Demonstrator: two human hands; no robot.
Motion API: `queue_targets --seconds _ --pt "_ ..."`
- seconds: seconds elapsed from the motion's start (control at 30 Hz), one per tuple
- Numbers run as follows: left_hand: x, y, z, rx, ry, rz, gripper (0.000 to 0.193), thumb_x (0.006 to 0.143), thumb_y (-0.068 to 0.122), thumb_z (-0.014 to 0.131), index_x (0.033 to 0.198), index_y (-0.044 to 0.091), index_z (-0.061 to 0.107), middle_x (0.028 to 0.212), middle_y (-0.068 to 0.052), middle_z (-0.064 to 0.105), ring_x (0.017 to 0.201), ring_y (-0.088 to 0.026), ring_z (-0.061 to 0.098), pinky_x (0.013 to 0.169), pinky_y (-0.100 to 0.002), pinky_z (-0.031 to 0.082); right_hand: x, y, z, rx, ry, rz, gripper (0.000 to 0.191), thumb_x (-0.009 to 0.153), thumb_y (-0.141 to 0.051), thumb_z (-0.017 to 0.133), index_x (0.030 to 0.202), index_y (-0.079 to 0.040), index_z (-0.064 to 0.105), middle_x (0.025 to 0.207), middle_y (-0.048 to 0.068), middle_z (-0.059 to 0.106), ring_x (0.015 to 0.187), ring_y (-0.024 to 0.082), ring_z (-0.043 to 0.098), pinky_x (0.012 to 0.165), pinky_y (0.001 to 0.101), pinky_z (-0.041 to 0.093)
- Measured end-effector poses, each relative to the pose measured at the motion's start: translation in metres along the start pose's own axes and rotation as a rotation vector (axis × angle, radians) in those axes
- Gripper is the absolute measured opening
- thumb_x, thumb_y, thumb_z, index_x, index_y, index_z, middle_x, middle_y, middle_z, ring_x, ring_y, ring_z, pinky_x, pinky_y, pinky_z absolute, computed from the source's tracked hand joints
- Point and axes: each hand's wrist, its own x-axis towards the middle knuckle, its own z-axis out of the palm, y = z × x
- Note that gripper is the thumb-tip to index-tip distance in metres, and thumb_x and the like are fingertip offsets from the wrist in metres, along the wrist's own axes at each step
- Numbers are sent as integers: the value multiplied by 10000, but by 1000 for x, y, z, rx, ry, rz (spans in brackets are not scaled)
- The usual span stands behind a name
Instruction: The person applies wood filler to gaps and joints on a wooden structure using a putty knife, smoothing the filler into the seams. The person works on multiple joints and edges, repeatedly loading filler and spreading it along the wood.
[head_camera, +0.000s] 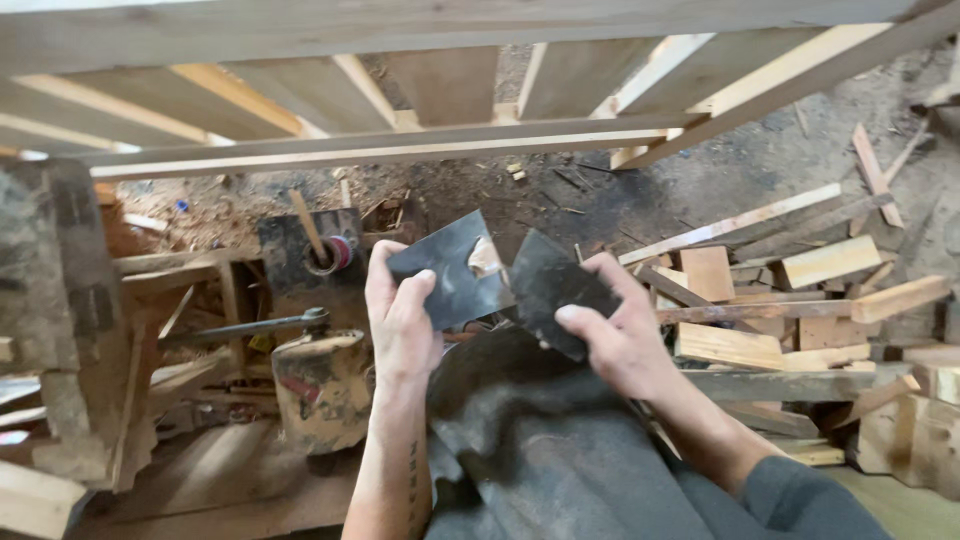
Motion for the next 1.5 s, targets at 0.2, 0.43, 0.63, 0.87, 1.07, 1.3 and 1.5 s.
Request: queue_targets --seconds 0.2,0.43,0.63,0.87,1.07,1.3,1.5 --pt "8 5 10 -34 2 26 206 893 -43 517 1063 71 492 920 -42 601 777 -124 618 682 -293 554 -8 -7 -9 -389 -174 -85 218 881 -61 638 1080 -27 557 764 58 657 677 113 609 631 269 509" --pt "14 -7 17 29 -66 -2 192 917 -48 524 1083 46 499 923 -48 589 793 -125 594 684 -291 519 -4 -6 -13 45 -21 -9 211 871 -34 614 1069 -12 546 821 71 695 729 126 659 660 295 542" --pt "24 1 25 -44 -100 -31 192 880 -46 500 1047 49 492 906 -79 611 753 -161 628 673 -327 568 -12 -13 -19 -363 -192 -273 241 878 -28 630 1107 -7 560 916 74 691 798 123 646 746 282 529" --pt "29 -8 30 -22 -110 -44 212 888 -59 522 1069 49 506 930 -73 615 779 -162 633 693 -315 554 -13 -21 -18 -221 -49 -77 191 865 -75 609 1043 -20 568 797 120 714 743 160 677 692 332 551" --pt "34 0 12 -125 -88 -56 198 874 -35 503 1049 57 506 950 -95 642 828 -212 675 758 -388 596 -10 -9 -16 -334 -124 -106 218 877 -78 626 1075 -12 567 838 138 681 758 183 650 715 362 536" --pt "26 -11 -17 -102 120 -104 268 841 8 493 1092 85 544 1005 -69 660 862 -217 679 774 -413 596 39 29 -36 -55 200 -198 421 886 -16 566 1304 -14 607 1096 150 720 986 229 693 887 345 577" --pt "22 -18 -42 -135 191 -167 263 836 40 501 1086 79 574 1045 -74 672 948 -236 696 841 -415 591 86 30 -111 738 539 -235 594 786 -149 572 1371 -70 510 1220 159 671 1098 346 696 843 518 623"
